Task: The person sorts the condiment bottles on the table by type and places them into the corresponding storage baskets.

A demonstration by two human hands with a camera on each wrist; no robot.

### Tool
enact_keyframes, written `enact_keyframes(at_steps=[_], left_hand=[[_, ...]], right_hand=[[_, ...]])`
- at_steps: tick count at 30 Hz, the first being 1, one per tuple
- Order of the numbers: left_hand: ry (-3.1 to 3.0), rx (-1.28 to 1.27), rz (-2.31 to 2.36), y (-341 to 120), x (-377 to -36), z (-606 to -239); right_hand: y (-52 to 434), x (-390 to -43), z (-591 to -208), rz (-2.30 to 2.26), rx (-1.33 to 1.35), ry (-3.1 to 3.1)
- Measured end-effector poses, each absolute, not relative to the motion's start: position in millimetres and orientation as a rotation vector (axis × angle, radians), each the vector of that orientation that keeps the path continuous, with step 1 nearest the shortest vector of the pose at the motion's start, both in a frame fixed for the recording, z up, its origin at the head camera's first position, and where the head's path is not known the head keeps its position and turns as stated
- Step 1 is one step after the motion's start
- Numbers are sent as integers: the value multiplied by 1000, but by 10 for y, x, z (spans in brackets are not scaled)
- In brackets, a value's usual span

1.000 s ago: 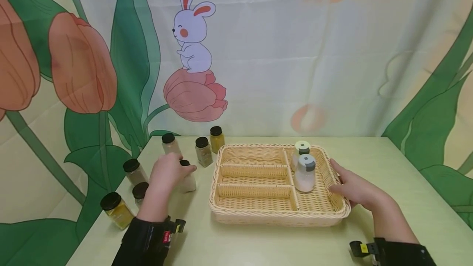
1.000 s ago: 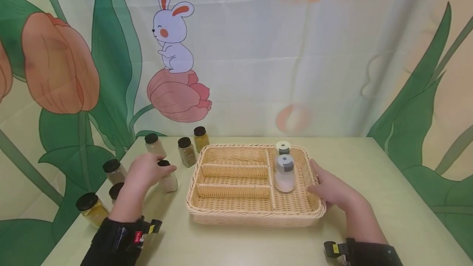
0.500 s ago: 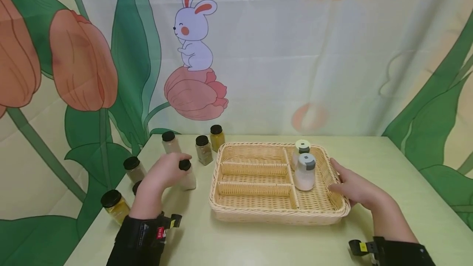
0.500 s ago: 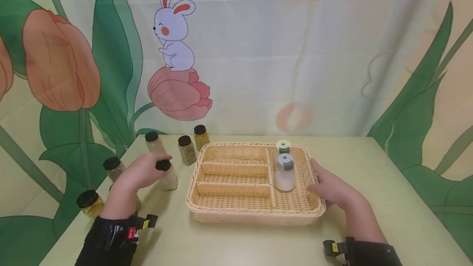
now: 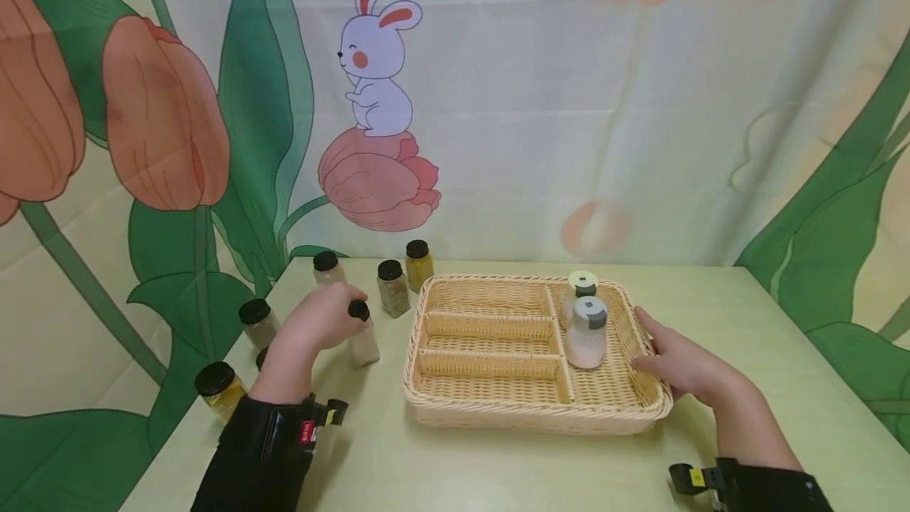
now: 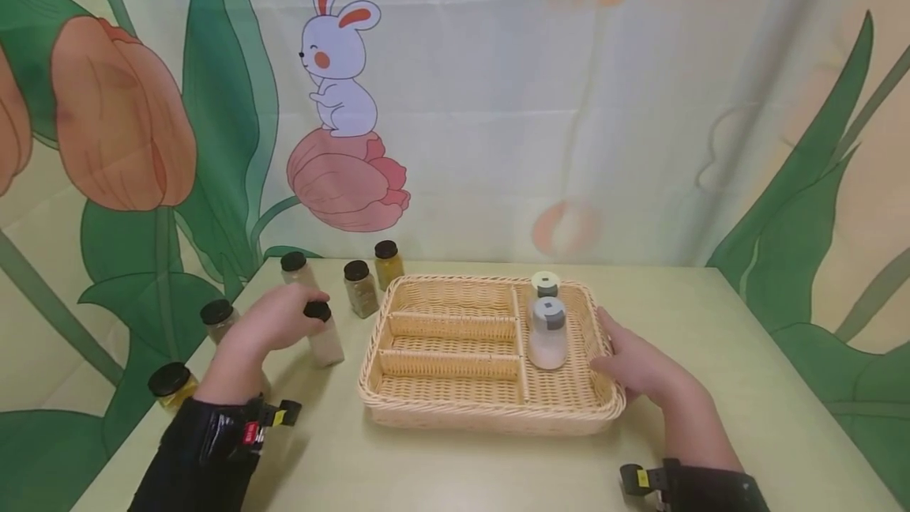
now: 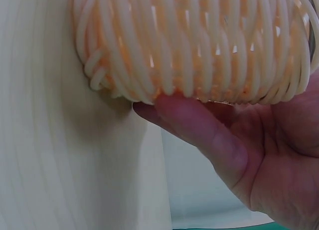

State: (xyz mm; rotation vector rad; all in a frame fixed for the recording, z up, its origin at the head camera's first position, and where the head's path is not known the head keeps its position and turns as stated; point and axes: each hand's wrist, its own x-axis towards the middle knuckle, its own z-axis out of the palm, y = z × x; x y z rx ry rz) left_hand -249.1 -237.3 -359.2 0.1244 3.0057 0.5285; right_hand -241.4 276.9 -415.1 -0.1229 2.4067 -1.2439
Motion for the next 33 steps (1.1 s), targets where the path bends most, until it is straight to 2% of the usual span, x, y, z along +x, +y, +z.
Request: enact_keyframes(at_steps=[33], left_hand=[[2999,410,312,-1751,-2619,-2452]], right_hand=[[2779,-2416,-4148,-1250,-118,2404]])
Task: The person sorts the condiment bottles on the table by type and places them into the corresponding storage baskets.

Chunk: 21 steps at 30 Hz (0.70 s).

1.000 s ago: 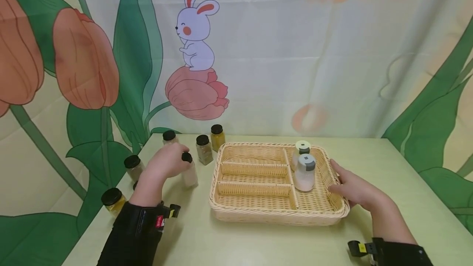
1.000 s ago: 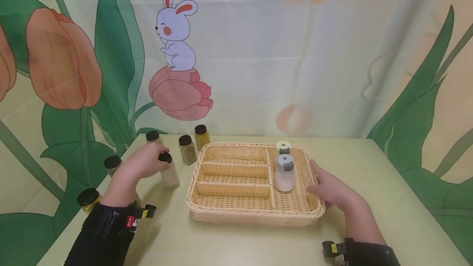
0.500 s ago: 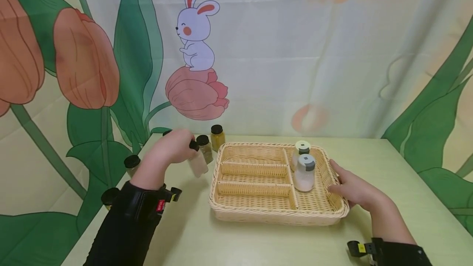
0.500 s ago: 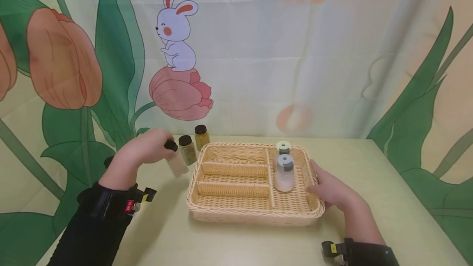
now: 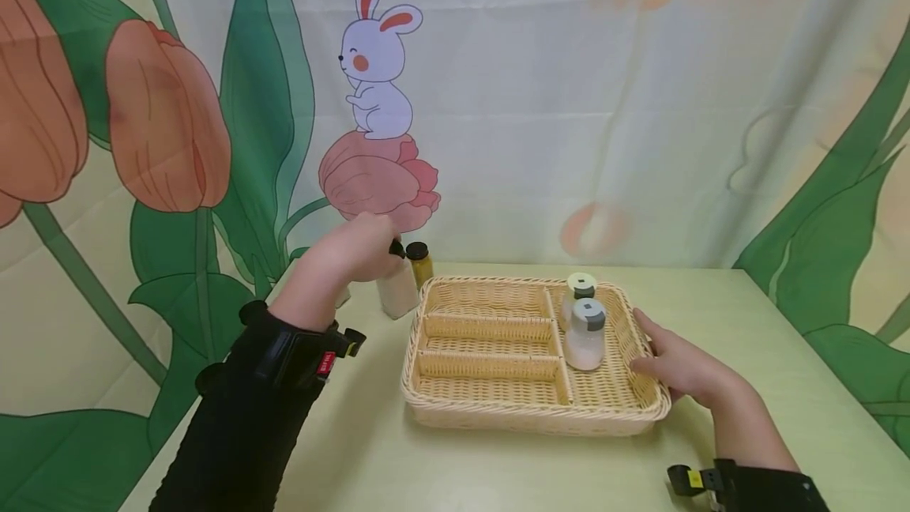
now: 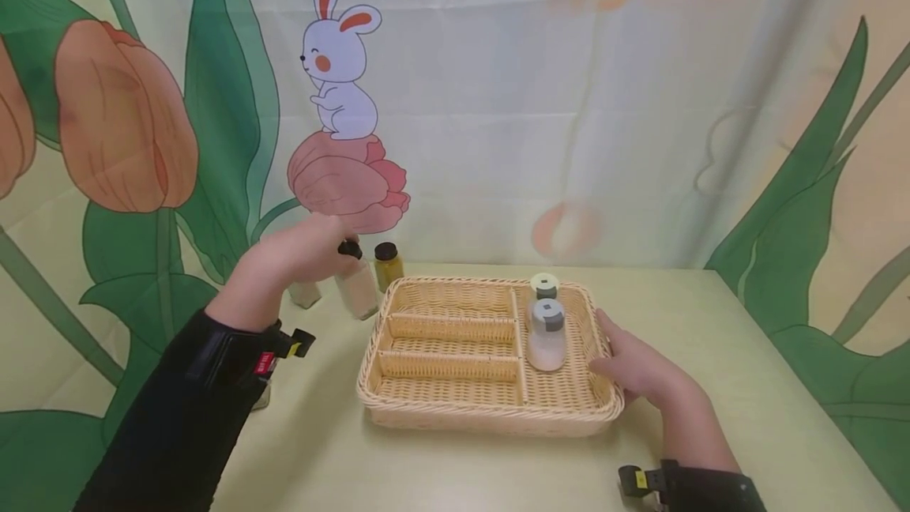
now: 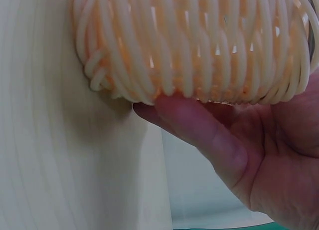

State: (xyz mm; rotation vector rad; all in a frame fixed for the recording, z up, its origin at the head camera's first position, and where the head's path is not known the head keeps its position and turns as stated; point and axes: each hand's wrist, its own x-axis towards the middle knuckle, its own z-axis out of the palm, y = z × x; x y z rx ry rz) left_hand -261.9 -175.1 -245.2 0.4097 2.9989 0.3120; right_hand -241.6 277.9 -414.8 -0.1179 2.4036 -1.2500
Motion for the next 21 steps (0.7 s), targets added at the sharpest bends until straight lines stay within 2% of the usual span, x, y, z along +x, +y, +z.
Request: enact_keyframes(at_steps=[21], left_hand=[[3090,297,220,-1397,-2787,-2241]], right_hand=[[2786,-2412,-4151,-1248,-142,2410]])
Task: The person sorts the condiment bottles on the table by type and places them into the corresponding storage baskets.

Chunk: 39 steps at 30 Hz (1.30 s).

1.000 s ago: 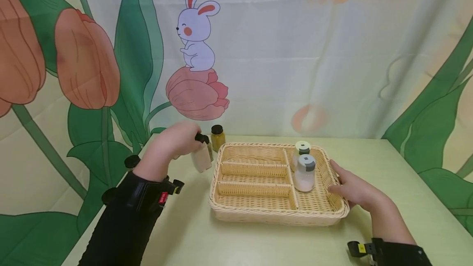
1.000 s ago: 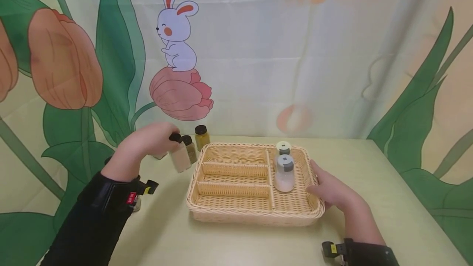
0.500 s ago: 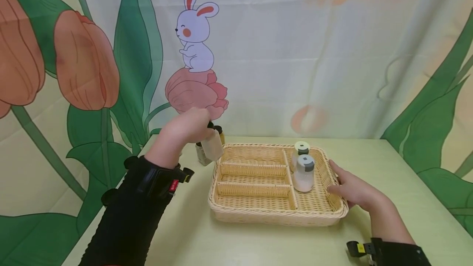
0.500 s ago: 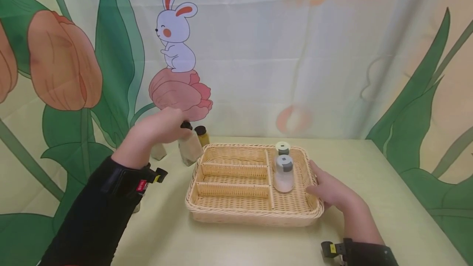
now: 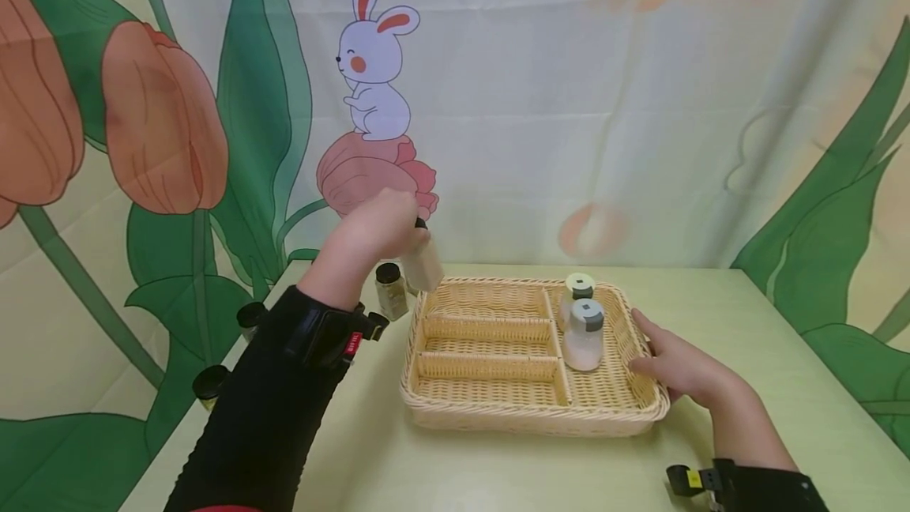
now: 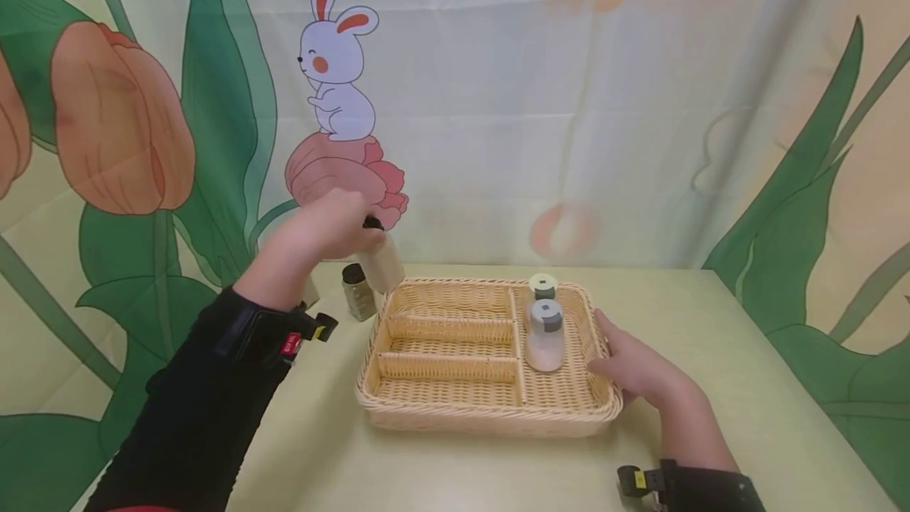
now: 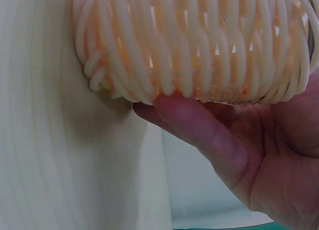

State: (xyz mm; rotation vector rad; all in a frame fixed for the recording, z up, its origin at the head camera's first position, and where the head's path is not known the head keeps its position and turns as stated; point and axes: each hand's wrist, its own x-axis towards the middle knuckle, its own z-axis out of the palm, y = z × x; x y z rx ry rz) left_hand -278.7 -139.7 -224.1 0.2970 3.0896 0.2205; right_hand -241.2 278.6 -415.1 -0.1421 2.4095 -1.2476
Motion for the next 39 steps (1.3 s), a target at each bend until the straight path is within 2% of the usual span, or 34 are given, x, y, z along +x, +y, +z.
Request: enact_keyframes(at_steps=[9,22,30,39], left_hand=[[3105,307,181,-1245,-2823,-2137],[3097,474,111,-1064,-2885,-2099],[3070,432,215,-983,-2933,-2189],[3010,632,144,-848,-3067,-2380]], right_hand=[[2811,-2417,-4134,-1236,-137,2417],[2817,-2417,-4148,-1246,-116,2417],[2819,-2424,-4187,-1251,-120,2415],[2813,-2416,-4160,-1238,-119,2424]])
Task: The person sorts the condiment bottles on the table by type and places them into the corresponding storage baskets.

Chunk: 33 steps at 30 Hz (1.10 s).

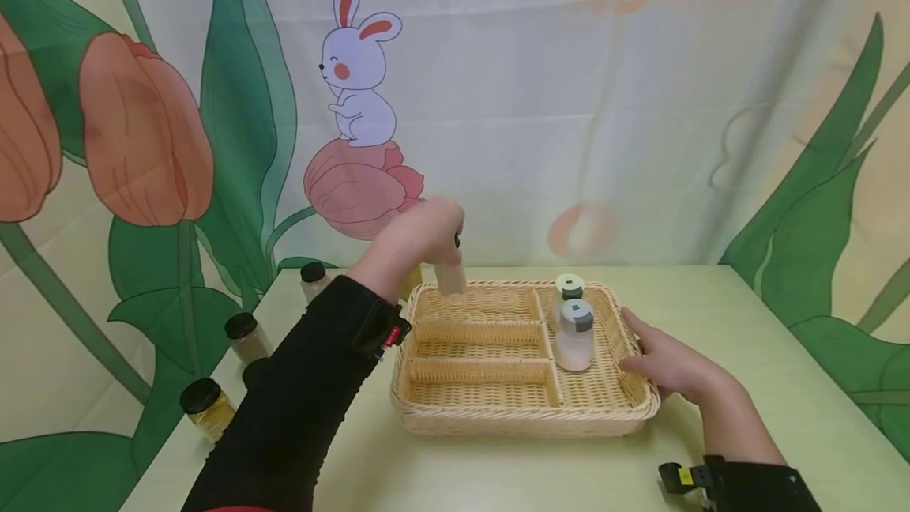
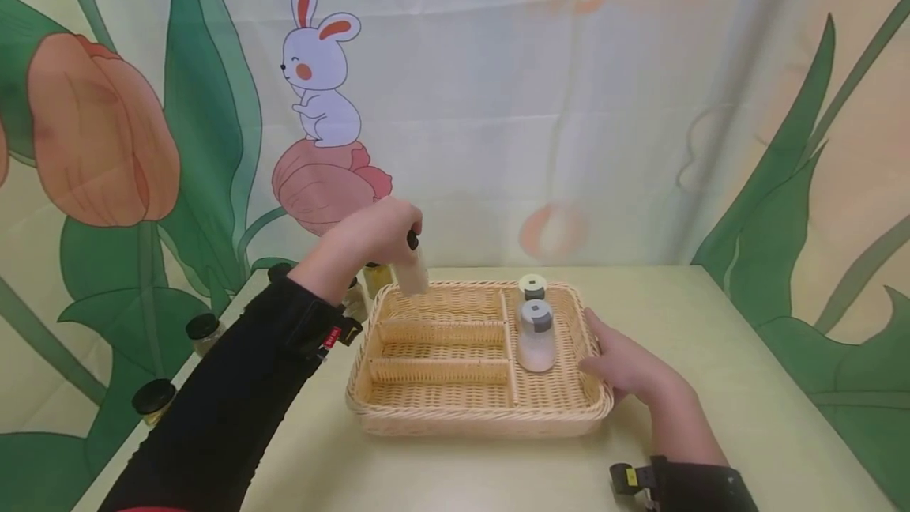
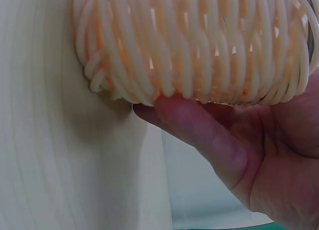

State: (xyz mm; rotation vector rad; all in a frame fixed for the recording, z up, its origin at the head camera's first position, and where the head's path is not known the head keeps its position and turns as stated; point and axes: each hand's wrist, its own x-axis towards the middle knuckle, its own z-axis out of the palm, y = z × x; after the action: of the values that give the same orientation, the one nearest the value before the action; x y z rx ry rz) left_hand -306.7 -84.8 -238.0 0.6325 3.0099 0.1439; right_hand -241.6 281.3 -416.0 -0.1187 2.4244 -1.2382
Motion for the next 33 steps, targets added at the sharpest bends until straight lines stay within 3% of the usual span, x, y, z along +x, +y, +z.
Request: enact_keyframes(at_steps=[22,33], left_hand=[[2906,881,-10,-868,-3267,-2479],[2859,832,48,-768,-3264,-2501]], right_hand=[[2828,-2437,-4152,-1260,-120,2404],[2846,-2433,-4159,-1247,-127,2420]])
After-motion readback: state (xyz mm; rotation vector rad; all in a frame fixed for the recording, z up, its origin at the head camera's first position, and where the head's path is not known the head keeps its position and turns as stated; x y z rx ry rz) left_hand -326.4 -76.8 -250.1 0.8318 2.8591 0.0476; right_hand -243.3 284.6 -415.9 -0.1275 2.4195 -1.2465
